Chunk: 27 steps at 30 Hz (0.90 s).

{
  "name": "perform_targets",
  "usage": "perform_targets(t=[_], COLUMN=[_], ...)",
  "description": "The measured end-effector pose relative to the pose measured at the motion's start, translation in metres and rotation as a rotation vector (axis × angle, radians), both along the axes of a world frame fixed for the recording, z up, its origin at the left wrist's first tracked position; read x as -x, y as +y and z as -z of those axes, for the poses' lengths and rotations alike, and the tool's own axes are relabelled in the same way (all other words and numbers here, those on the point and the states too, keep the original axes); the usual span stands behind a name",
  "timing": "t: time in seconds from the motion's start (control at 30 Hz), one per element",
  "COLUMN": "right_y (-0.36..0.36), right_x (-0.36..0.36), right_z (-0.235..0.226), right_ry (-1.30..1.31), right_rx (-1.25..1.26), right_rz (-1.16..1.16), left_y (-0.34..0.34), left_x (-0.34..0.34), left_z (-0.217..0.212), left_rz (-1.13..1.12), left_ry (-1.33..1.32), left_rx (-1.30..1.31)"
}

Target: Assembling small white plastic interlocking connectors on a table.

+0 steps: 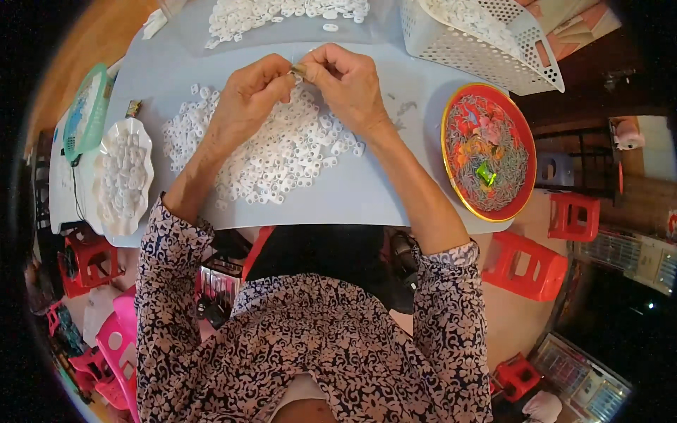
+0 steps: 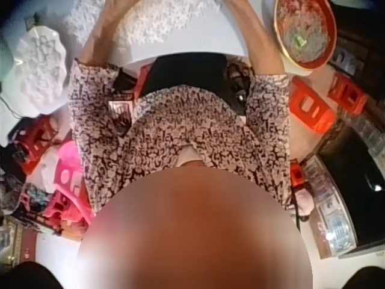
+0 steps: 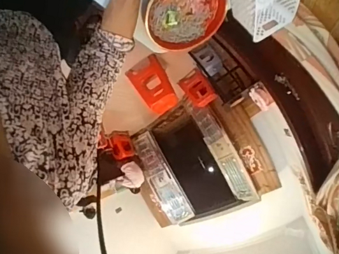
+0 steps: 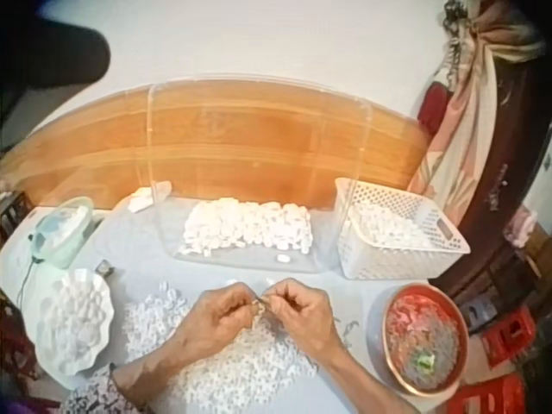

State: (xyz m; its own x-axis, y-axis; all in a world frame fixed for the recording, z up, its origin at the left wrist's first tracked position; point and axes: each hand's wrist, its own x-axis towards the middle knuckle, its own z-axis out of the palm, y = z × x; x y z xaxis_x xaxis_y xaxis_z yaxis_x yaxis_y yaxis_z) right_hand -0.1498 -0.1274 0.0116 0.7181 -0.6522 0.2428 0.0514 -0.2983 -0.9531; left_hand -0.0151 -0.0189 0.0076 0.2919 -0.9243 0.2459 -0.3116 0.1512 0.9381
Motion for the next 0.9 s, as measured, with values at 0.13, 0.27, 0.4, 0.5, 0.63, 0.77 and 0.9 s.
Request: perform_targets(t=[0.13, 0.27, 0.4, 0.5, 0.63, 0.77, 0.9], right_y=[0.002, 0.002, -0.004, -0.006, -0.007, -0.01, -0.004], right_x=[-0.001, 0.0, 0.002, 0.004, 0.002, 0.009, -0.011], right_z=[0.004, 0.004, 0.003, 0.004, 0.005, 0.0, 0.025], right_ry=[-0.006, -0.021, -0.06, -0.047, -0.019, -0.008, -0.038], right_rx=[0.044, 0.009, -0.11, -0.109, -0.072, -0.066, 0.119], right_rz=[0.021, 0.022, -0.088, -0.138, -0.164, -0.098, 0.012], left_y=[0.0, 0.001, -0.001, 0.0, 0.002, 0.0, 0.003], left_x=[0.004, 0.001, -0.005, -0.008, -0.007, -0.001, 0.005], left_z=[-0.003, -0.004, 0.001, -0.004, -0.008, -0.015, -0.007], left_rz=[-0.021, -0.012, 0.012, 0.056, 0.093, 0.047, -0.018], left_ry=[-0.016, -0.093, 0.03, 0.021, 0.07, -0.12, -0.045], left_rx=[0.005, -0.03, -0.014, -0.052, -0.069, -0.04, 0.032])
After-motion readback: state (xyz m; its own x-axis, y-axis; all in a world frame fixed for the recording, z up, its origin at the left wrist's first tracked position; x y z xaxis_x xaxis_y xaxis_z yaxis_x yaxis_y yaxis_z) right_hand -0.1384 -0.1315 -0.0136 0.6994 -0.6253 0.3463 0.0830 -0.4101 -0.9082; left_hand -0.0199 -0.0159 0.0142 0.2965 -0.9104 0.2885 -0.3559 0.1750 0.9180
